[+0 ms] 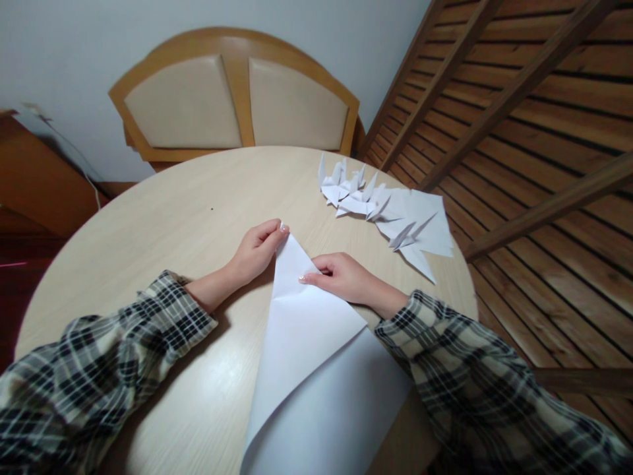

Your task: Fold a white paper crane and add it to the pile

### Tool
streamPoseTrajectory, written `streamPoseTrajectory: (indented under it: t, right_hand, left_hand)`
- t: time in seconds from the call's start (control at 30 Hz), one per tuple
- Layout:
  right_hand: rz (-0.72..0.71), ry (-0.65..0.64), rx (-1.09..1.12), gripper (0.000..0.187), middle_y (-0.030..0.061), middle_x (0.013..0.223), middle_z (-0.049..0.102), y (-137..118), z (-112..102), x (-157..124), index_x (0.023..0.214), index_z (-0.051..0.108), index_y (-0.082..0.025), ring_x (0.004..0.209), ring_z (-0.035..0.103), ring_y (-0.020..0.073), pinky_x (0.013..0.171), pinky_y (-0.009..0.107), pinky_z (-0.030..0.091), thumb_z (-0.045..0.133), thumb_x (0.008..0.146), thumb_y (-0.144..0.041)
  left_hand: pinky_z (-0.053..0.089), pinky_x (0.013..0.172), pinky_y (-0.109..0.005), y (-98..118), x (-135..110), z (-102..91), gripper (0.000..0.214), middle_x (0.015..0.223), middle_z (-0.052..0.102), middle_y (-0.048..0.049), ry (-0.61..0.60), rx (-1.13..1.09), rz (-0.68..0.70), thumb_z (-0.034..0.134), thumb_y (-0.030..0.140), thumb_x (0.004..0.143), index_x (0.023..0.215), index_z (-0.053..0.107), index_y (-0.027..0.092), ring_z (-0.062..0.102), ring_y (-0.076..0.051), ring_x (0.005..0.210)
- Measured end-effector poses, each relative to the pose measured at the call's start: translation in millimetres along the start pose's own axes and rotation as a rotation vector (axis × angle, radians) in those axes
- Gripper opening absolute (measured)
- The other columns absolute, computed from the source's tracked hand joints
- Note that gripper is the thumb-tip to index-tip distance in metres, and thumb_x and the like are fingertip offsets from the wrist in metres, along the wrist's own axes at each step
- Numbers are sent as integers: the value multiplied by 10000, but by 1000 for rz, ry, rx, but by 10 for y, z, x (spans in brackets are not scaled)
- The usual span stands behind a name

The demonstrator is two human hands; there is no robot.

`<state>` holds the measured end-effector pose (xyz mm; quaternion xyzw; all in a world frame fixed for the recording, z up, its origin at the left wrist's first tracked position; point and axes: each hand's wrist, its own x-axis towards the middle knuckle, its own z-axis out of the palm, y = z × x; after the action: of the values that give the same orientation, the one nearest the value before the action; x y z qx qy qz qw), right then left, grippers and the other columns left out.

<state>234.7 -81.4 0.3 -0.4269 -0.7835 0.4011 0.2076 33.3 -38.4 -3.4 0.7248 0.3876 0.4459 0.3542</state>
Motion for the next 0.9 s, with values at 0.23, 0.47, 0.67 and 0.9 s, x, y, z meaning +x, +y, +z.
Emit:
streamPoseTrajectory:
  t: [0.23,0.47,0.67,0.9]
  right_hand:
    - [-2,-15,4,334,-5,653,513,0,3,-2,728,638,-131,606,412,103,533,241,242,566,858,-430]
    - [-4,-28,-38,338,-17,619,490,-9,-5,1,663,587,-140,584,395,93,532,242,226,574,850,-421]
    - [0,-44,-69,377,-32,581,447,-34,-13,-6,607,508,-154,557,382,83,518,243,205,573,847,-437]
    - [11,-58,-56,385,-38,557,425,-47,-10,-21,585,510,-151,543,356,79,509,244,195,590,831,-437]
  left_hand:
    - [277,472,-240,24,-8,5,366,533,355,48,34,-19,-12,489,330,879,556,389,191,343,-100,505]
    - [305,509,-242,32,2,-8,310,543,395,42,67,-10,7,503,297,850,569,433,186,381,-106,532]
    - [332,512,-235,8,15,-9,302,547,419,34,114,-38,-19,501,304,858,583,453,189,406,-114,542]
    - [320,432,-206,-118,109,-15,286,557,445,42,304,-313,-176,501,319,888,634,455,198,402,-91,466]
